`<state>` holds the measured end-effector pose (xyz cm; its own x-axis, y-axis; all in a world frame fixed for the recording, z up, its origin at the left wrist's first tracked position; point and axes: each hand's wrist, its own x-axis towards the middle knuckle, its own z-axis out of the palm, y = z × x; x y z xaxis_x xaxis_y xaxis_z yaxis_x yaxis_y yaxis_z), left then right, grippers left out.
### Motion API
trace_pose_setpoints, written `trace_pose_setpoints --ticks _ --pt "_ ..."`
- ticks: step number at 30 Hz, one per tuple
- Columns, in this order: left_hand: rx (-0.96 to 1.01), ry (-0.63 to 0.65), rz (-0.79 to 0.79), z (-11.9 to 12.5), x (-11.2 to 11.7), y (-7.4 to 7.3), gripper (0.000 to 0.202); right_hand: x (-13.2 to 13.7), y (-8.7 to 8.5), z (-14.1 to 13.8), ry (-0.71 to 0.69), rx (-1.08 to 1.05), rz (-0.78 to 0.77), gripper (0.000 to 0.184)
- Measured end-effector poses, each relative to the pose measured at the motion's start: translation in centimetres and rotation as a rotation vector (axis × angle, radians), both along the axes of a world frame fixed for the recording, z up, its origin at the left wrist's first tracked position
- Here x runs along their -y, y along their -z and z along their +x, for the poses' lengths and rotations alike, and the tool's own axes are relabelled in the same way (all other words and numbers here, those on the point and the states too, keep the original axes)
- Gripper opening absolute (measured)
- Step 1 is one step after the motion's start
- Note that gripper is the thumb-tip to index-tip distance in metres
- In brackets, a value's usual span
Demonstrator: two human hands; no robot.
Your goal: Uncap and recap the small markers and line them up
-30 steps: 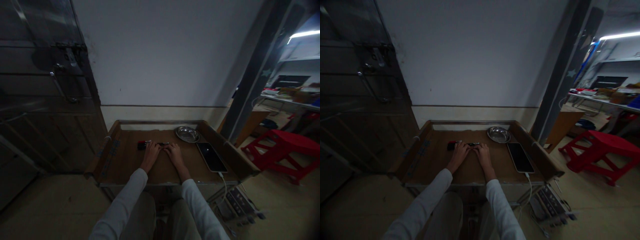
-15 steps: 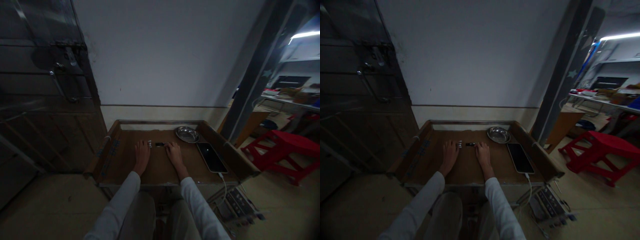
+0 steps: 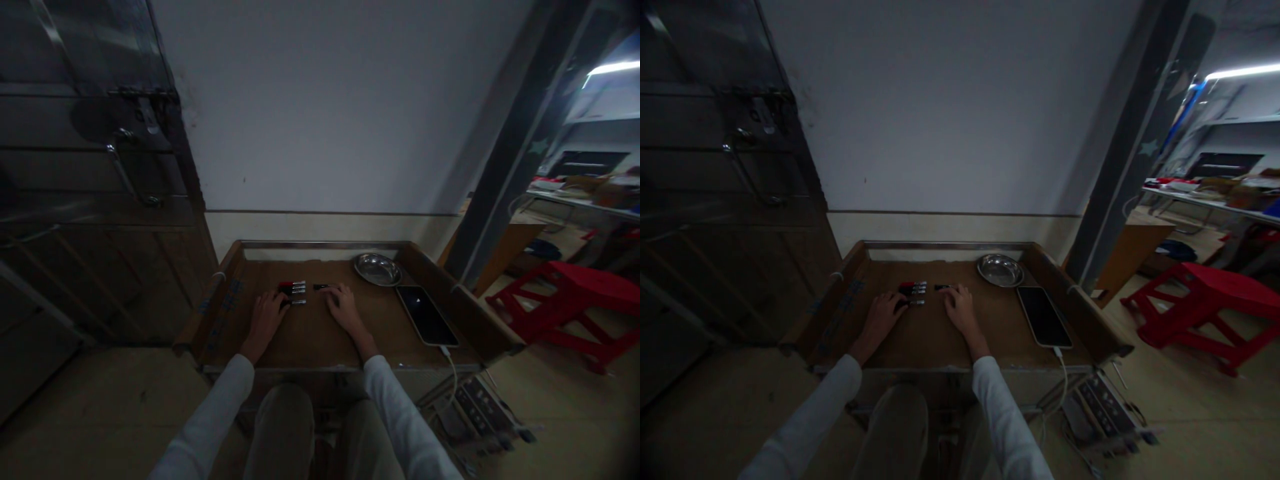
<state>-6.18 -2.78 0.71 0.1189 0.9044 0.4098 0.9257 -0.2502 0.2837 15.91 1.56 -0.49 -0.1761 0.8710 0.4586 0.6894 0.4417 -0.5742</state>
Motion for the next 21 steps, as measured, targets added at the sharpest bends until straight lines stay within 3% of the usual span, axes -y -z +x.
trace_pose_setpoints --ticks 3,7,12,17,21 --pt "0.169 0.116 -0.043 1.3 0.0 -0.1 0.014 0.0 0.1 -0.4 -0.100 -0.347 -0.063 0.029" --pt "0.396 0.262 -0.042 4.3 -0.8 -1.1 0.014 0.0 0.4 -0.5 -0.244 -0.804 -0.380 0.035" --pt "0.579 0.334 0.051 7.8 -2.9 -3.3 0.014 -0.3 0.4 0.5 -0.350 -1.249 -0.632 0.020" --pt "0.686 0.359 0.101 9.1 -4.7 -4.9 0.023 -0.6 0.2 1.2 -0.374 -1.361 -0.686 0.014" --pt "0.807 0.250 0.134 8.0 -5.2 -5.2 0.017 -0.4 0.1 1.2 -0.331 -1.330 -0.602 0.020"
